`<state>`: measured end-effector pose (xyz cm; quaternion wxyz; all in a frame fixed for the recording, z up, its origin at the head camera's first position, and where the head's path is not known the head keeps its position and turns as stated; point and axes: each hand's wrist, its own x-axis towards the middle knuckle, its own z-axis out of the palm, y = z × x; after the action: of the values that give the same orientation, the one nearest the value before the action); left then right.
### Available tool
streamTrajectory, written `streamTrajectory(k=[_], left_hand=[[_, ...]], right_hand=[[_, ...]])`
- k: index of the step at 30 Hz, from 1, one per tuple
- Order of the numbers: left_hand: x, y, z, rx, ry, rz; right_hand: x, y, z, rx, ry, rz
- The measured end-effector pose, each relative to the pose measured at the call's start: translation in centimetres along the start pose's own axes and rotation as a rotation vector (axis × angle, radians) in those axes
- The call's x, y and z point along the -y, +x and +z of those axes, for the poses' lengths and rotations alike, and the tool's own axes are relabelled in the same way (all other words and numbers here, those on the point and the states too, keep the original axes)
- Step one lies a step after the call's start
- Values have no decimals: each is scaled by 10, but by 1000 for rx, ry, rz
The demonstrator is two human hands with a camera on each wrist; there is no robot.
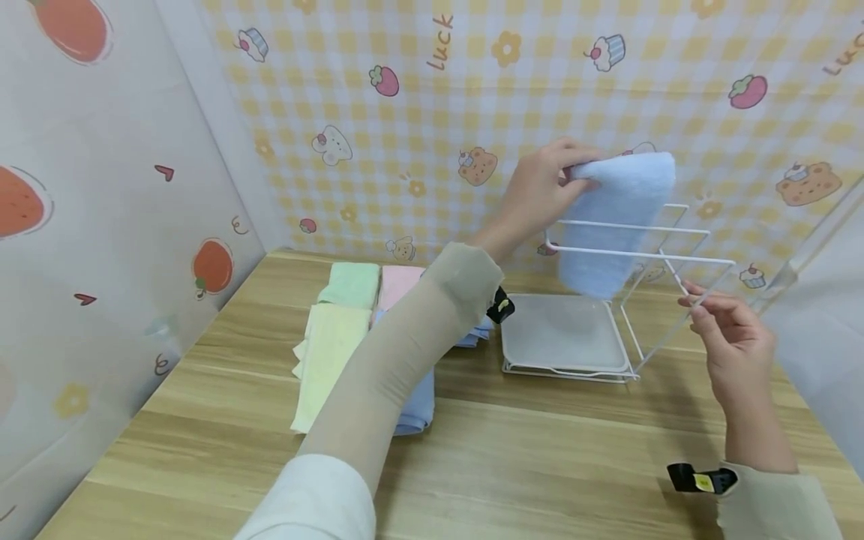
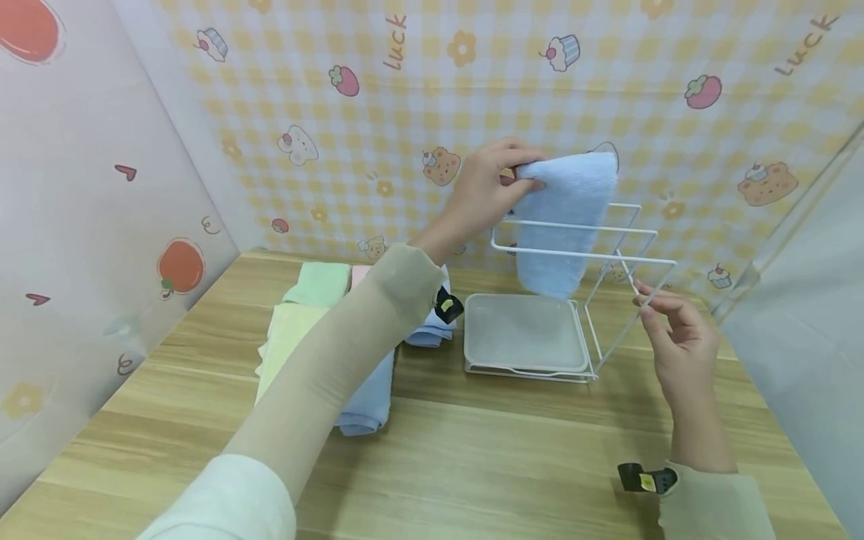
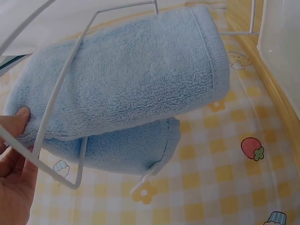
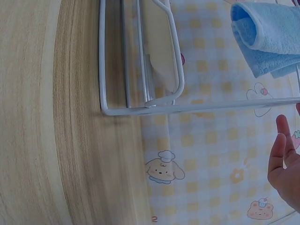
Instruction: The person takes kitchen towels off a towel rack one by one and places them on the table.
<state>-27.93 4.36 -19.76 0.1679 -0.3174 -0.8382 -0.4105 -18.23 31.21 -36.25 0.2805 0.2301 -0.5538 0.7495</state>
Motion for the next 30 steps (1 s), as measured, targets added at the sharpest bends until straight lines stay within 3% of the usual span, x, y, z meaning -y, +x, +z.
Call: streamTrajectory(k=[16, 21, 24, 30], left_hand=[[6, -16, -25, -119, -77, 5], [6, -22, -33, -166, -119, 0], [9, -25, -37, -208, -161, 21], [18, -32, -43, -297, -203, 95]], right_hand=[[3, -1, 2, -16, -18, 25], [6, -1, 5, -70, -83, 58], [6, 0, 6, -88, -96, 68], [5, -1, 4, -27, -27, 44]])
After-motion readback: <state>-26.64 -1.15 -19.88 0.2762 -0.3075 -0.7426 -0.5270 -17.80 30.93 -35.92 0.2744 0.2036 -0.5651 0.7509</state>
